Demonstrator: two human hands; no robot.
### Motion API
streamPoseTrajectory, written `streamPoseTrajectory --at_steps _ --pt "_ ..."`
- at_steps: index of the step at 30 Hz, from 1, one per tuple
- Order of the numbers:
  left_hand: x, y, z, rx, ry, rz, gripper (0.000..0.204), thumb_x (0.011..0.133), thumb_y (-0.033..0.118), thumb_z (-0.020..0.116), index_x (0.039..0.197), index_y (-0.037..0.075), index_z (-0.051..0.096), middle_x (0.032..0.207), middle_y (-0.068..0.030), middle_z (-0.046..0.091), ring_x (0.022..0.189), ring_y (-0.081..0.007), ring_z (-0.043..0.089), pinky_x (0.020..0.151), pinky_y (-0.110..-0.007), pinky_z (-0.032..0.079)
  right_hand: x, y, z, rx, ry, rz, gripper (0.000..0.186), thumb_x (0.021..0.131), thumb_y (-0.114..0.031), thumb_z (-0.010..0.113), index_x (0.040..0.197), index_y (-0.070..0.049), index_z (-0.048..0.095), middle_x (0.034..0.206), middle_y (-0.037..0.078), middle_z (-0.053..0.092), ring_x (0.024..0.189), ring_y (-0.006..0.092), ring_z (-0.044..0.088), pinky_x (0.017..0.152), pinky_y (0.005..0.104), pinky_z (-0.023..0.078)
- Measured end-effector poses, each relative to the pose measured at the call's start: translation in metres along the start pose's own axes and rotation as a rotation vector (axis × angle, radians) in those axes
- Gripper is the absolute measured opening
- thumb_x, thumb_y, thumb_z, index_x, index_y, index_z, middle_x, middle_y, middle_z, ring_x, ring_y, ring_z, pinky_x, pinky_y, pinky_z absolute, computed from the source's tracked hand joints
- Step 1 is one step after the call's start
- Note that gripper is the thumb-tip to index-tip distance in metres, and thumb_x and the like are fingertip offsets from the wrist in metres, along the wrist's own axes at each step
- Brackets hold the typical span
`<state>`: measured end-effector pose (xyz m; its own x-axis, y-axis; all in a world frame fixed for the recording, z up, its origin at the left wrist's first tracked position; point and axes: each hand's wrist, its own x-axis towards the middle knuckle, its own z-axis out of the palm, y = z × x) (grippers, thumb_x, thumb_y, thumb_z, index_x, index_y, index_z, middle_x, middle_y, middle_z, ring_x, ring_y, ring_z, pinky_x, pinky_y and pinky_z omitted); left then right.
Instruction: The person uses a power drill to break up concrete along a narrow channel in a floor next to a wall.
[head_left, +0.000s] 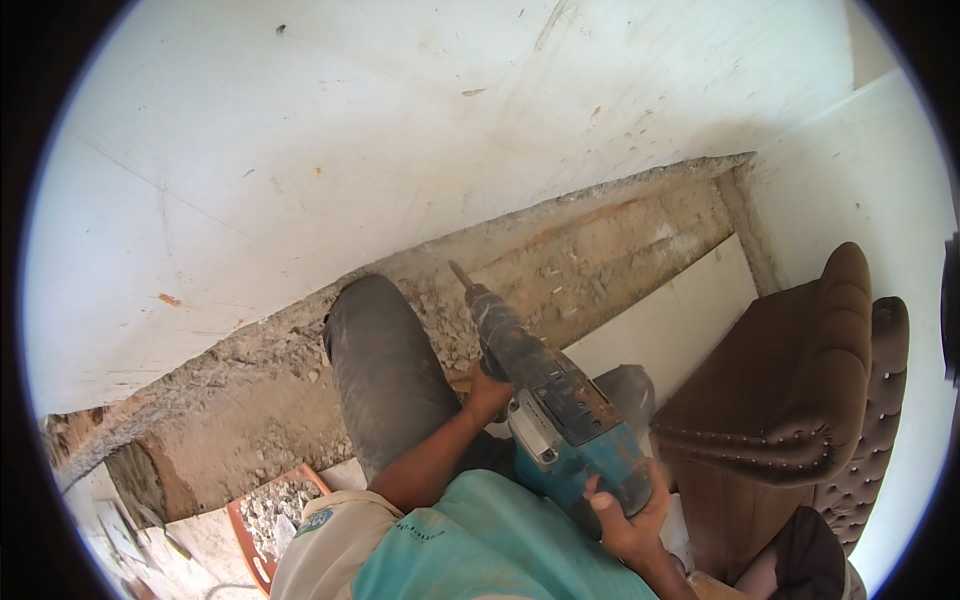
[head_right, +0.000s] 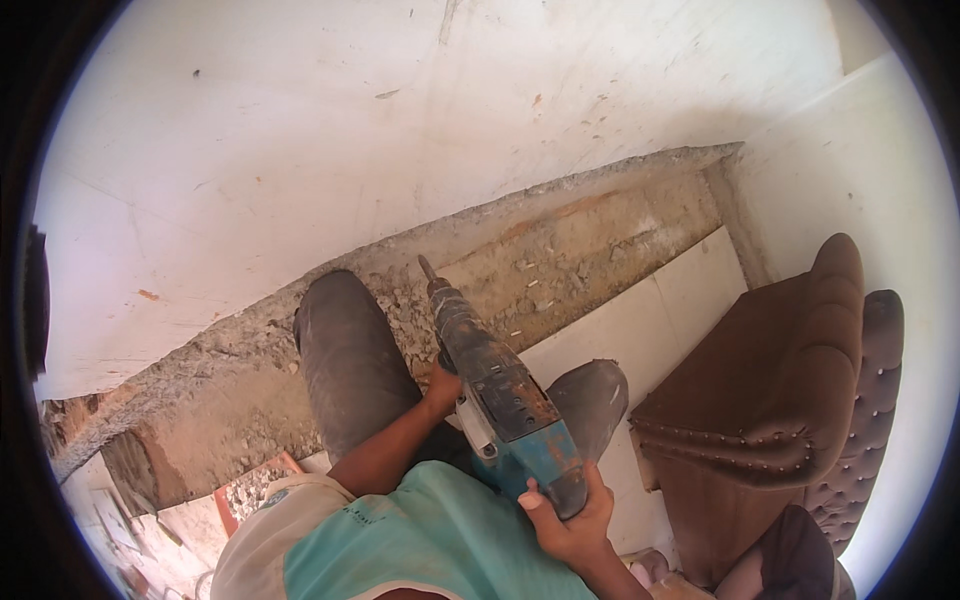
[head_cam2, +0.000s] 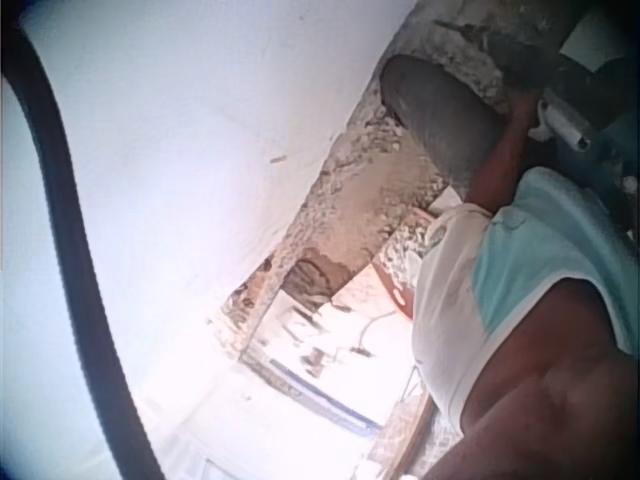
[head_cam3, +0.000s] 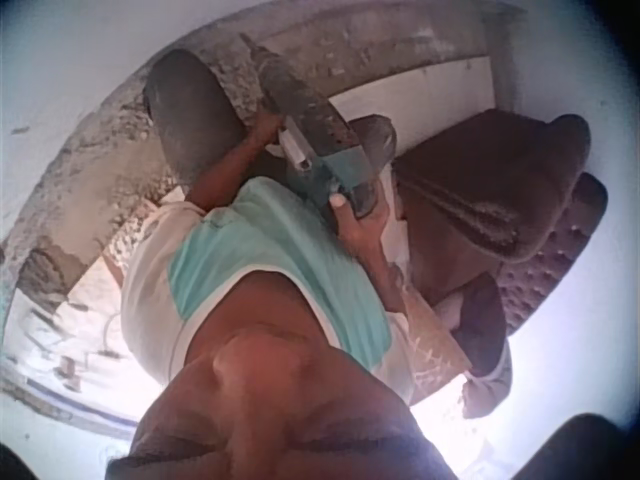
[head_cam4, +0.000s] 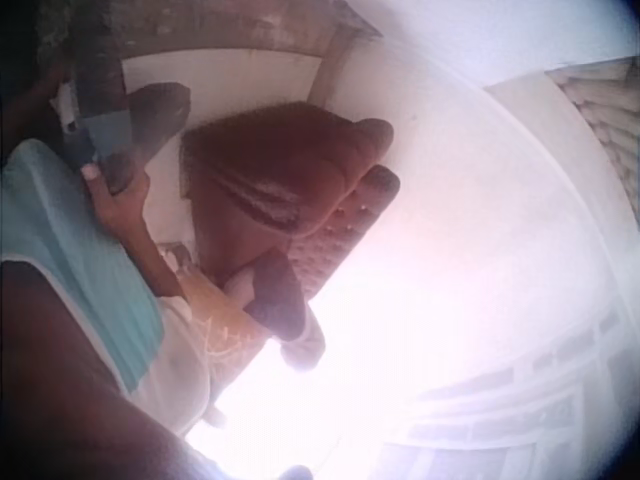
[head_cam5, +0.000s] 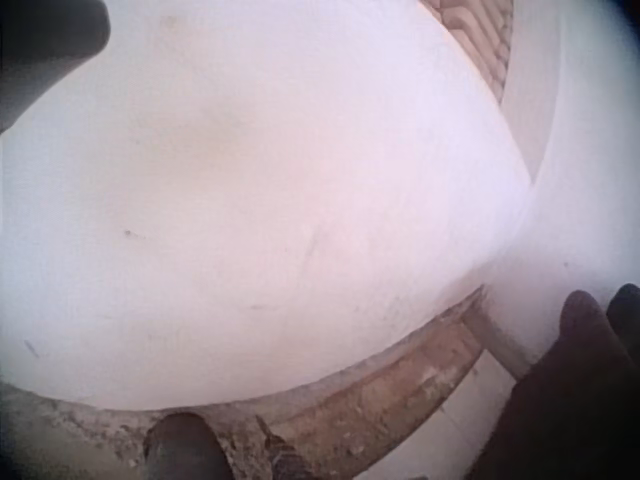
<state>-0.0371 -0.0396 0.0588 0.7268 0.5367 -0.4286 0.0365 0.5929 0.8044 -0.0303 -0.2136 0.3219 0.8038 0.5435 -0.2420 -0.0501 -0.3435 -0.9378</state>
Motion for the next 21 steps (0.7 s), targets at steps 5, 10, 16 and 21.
streamPoseTrajectory --at_steps 5,10,16,21 --pt "0.014 -0.019 -0.004 -0.086 0.055 0.022 0.031 0.082 0.003 0.069 0.112 -0.004 0.064 0.105 -0.0094 0.070 0.095 -0.0196 0.065 0.085 -0.031 0.049 0.019 -0.012 -0.002 -0.086 -0.016 -0.008 0.044 0.081 -0.021 0.078 0.109 0.006 0.057 0.082 0.007 0.069 0.074 0.0111 0.065 0.069 0.0263 0.053" --pt "0.014 -0.012 0.002 -0.087 0.046 -0.022 0.034 0.083 0.001 0.067 0.116 -0.005 0.060 0.109 -0.0120 0.068 0.098 -0.0214 0.064 0.085 -0.032 0.049 0.030 -0.010 -0.003 -0.077 0.018 -0.020 0.041 0.080 -0.023 0.080 0.102 0.004 0.058 0.078 0.007 0.068 0.071 0.0104 0.065 0.065 0.0263 0.052" --pt "0.016 0.000 0.008 -0.141 0.119 0.052 0.035 0.084 0.001 0.066 0.117 -0.006 0.059 0.108 -0.0126 0.067 0.096 -0.0223 0.064 0.082 -0.033 0.050 0.051 -0.033 0.000 -0.174 -0.028 -0.048 0.035 0.081 -0.023 0.079 0.094 0.001 0.058 0.076 0.007 0.067 0.069 0.0090 0.062 0.064 0.0261 0.051" --pt "0.030 0.005 -0.001 -0.328 0.087 -0.113 0.033 0.084 0.001 0.067 0.116 -0.005 0.060 0.105 -0.0117 0.067 0.092 -0.0212 0.064 0.080 -0.034 0.050 0.065 -0.046 0.010 -0.184 -0.055 -0.051 0.032 0.082 -0.023 0.079 0.092 0.000 0.058 0.075 0.006 0.066 0.068 0.0090 0.060 0.063 0.0260 0.049"
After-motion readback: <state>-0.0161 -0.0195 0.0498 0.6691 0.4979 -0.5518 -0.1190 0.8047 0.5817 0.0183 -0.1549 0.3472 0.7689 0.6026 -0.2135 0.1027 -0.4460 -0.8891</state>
